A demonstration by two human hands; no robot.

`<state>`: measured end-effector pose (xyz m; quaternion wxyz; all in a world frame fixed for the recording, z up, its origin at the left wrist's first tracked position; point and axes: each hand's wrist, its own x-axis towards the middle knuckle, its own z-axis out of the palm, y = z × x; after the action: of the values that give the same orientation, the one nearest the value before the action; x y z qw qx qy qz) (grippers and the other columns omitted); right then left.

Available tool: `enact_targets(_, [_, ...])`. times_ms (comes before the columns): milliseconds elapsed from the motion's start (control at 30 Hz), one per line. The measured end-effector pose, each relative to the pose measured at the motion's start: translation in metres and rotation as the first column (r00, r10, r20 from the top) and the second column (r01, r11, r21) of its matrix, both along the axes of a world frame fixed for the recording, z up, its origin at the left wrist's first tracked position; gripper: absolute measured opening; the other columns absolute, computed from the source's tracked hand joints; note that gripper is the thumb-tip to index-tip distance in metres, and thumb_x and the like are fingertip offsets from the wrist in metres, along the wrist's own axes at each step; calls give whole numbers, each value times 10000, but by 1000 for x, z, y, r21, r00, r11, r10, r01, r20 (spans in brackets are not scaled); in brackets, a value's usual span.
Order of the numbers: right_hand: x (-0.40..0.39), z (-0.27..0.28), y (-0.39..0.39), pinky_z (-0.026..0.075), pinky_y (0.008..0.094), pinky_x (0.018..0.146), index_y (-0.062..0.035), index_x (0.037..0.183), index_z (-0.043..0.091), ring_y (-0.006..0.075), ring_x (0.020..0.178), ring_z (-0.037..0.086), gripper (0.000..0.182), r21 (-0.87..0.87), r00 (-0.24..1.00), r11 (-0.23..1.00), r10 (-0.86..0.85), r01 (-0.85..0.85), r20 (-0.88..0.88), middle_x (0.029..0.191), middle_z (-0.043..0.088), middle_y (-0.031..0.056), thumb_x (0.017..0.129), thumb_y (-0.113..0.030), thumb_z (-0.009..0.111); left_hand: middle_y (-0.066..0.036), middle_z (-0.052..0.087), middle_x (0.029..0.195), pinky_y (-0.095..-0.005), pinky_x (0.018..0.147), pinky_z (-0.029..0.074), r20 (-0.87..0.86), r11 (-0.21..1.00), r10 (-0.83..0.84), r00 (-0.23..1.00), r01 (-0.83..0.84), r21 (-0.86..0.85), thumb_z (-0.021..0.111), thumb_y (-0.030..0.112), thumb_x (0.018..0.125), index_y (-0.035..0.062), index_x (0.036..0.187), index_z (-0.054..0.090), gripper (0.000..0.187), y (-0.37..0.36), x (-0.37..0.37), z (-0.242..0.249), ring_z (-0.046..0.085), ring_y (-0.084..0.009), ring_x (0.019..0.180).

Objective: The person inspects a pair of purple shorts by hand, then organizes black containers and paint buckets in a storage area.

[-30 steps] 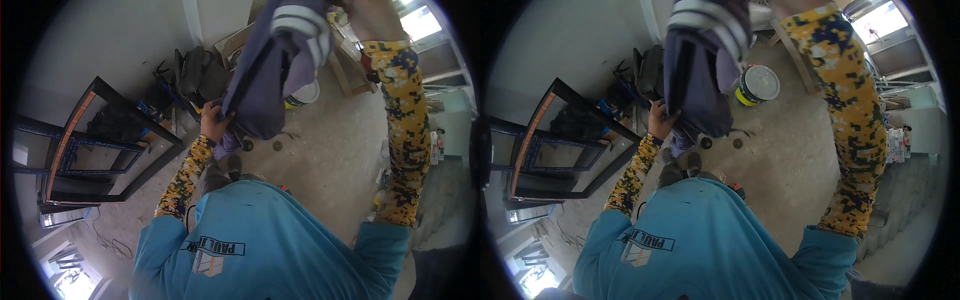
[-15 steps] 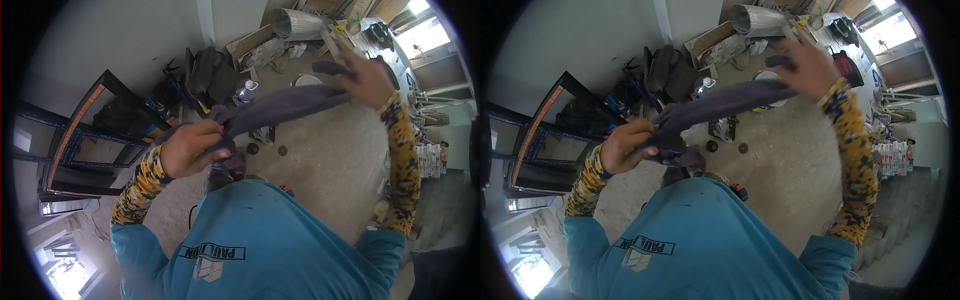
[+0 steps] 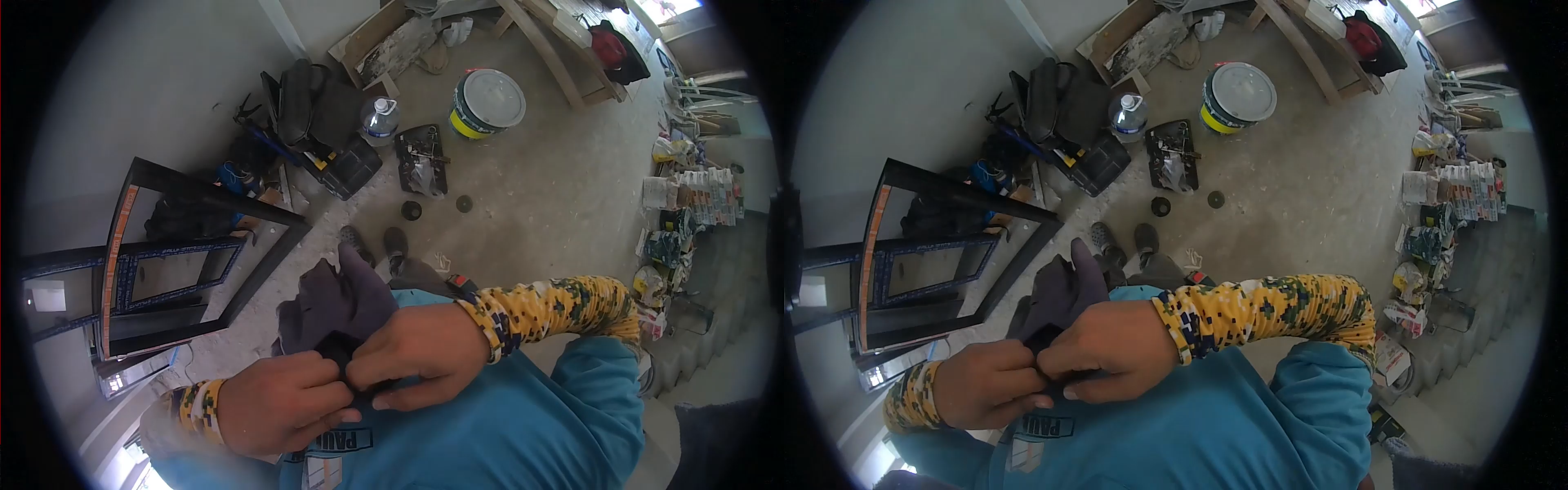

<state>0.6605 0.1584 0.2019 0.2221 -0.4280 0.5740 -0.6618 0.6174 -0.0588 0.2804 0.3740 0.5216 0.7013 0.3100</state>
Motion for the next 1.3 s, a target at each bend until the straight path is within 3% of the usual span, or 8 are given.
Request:
enact_targets(467, [14, 53, 132, 372, 347, 376, -109, 615, 405, 209, 396, 483, 365, 367, 921, 872, -204, 325, -330, 515, 429, 41, 866, -258, 626, -46, 479, 640, -350, 491, 398, -199, 966, 187, 962, -217, -141, 536, 312, 926, 97, 727, 509, 294, -133, -19, 47, 506, -204, 551])
enact_targets(567, [26, 18, 213, 378, 250, 506, -17, 653, 504, 153, 544, 506, 353, 323, 491, 378, -547, 868, -678, 601, 508, 45, 899, -261, 572, -76, 525, 1026, -330, 812, 439, -358, 385, 874, 330, -918, 94, 441, 338, 975, -5, 1047, 558, 370, -262, 13, 22, 519, -160, 955])
enact_targets(667, [25, -36, 285, 264, 256, 486, -38, 643, 453, 50, 549, 333, 353, 406, 241, 62, -881, 912, -407, 576, 372, -36, 913, -225, 583, -95, 609, 997, -324, 820, 471, 22, -136, 991, -135, -966, 218, 474, 381, 972, 5, 1060, 603, 407, -344, -41, -51, 581, -177, 904])
enact_targets(733, [13, -40, 298, 261, 251, 494, -45, 650, 451, 36, 576, 322, 346, 375, 204, 58, -909, 925, -364, 608, 380, -65, 926, -207, 582, -108, 598, 1002, -333, 808, 456, -237, 219, 961, 144, -919, 327, 506, 345, 971, -6, 1039, 590, 368, -360, -65, -78, 566, -172, 896])
enact_targets(867, [-11, -40, 296, 294, 227, 517, -40, 680, 511, 25, 585, 375, 309, 259, 113, 49, -965, 965, -238, 639, 441, -81, 942, -192, 572, -96, 647, 916, -288, 795, 493, 424, -59, 904, 58, -965, 257, 494, 295, 987, -42, 1076, 612, 368, -266, -93, -67, 630, -175, 877])
enact_targets(1100, [-42, -13, 246, 449, 257, 686, -34, 903, 621, 104, 699, 576, 148, 17, 42, 58, -866, 998, 498, 767, 592, -12, 887, -181, 610, -40, 638, 832, -248, 760, 471, 44, -16, 999, 13, -805, 594, 573, 233, 958, 7, 975, 649, 239, -221, -121, -85, 610, -121, 796])
enact_targets(1233, [-53, -43, 292, 434, 237, 641, -17, 828, 646, 90, 626, 542, 127, 94, -78, -31, -837, 995, 541, 740, 615, 5, 830, -143, 629, 51, 520, 649, -196, 592, 334, -91, 19, 995, -45, -800, 600, 659, 262, 911, 51, 685, 573, 321, -251, -135, -87, 410, -36, 621])
enact_targets(1300, [-54, -76, 333, 421, 236, 612, -21, 777, 660, 86, 620, 532, 134, 271, -166, -159, -986, 949, 3, 725, 618, 0, 809, -148, 633, 47, 516, 613, -215, 558, 349, -286, -133, 913, -290, -876, 464, 682, 313, 886, 29, 654, 579, 382, -298, -146, -111, 422, -42, 597])
